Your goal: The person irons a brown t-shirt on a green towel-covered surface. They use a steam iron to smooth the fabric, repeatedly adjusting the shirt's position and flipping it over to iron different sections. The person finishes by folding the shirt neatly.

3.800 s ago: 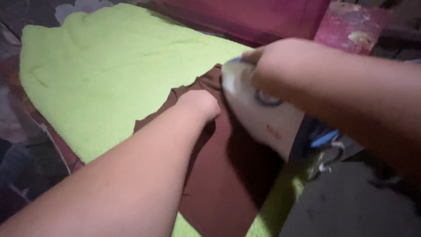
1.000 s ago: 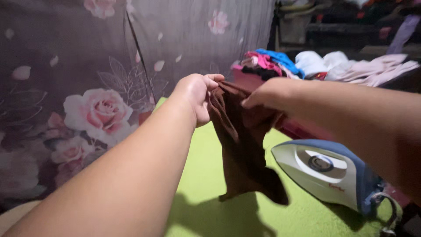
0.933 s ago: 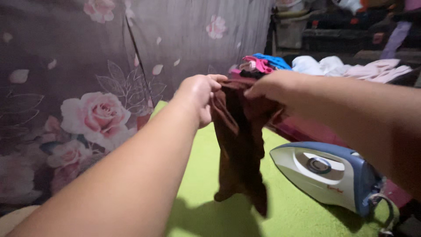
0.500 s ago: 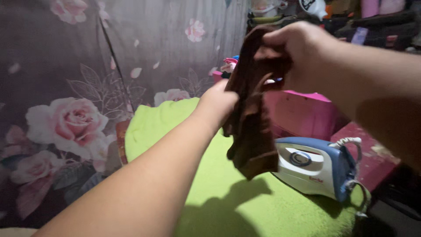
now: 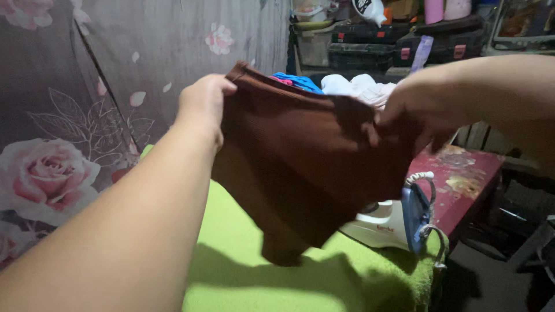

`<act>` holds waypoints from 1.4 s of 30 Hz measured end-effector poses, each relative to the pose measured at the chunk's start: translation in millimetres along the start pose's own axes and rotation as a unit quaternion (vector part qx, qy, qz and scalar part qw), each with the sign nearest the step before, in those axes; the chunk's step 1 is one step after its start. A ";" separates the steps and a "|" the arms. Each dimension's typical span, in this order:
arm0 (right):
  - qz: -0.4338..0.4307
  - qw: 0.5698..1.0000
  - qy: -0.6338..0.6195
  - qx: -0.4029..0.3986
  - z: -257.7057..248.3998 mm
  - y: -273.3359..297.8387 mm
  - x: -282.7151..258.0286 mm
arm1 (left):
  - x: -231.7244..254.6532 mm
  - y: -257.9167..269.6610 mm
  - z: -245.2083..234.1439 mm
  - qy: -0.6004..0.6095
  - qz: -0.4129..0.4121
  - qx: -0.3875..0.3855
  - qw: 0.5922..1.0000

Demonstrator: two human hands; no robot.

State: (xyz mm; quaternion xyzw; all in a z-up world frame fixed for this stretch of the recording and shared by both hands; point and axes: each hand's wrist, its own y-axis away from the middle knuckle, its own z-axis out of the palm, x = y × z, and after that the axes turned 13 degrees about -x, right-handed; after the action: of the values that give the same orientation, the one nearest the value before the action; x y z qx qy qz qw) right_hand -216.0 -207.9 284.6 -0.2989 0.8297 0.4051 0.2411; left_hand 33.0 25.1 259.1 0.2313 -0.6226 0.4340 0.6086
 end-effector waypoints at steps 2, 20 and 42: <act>0.063 0.987 0.140 0.039 2.2 -7.7 -12.7 | 6.6 2.7 13.8 0.012 0.040 -0.090 0.995; -0.276 0.922 -0.255 -0.088 85.0 -14.0 -56.9 | 2.6 47.6 37.8 -0.170 -0.123 -0.345 0.915; -0.289 0.875 -0.295 -0.251 73.2 25.8 -35.8 | 59.5 82.3 -64.2 -0.043 -0.193 -0.392 0.898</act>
State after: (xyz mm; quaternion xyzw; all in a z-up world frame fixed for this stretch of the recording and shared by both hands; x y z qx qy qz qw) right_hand -197.1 -124.7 280.5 -0.4428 0.4671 0.5815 0.4977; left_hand -7.5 134.7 287.3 0.1083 -0.7112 0.0185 0.6944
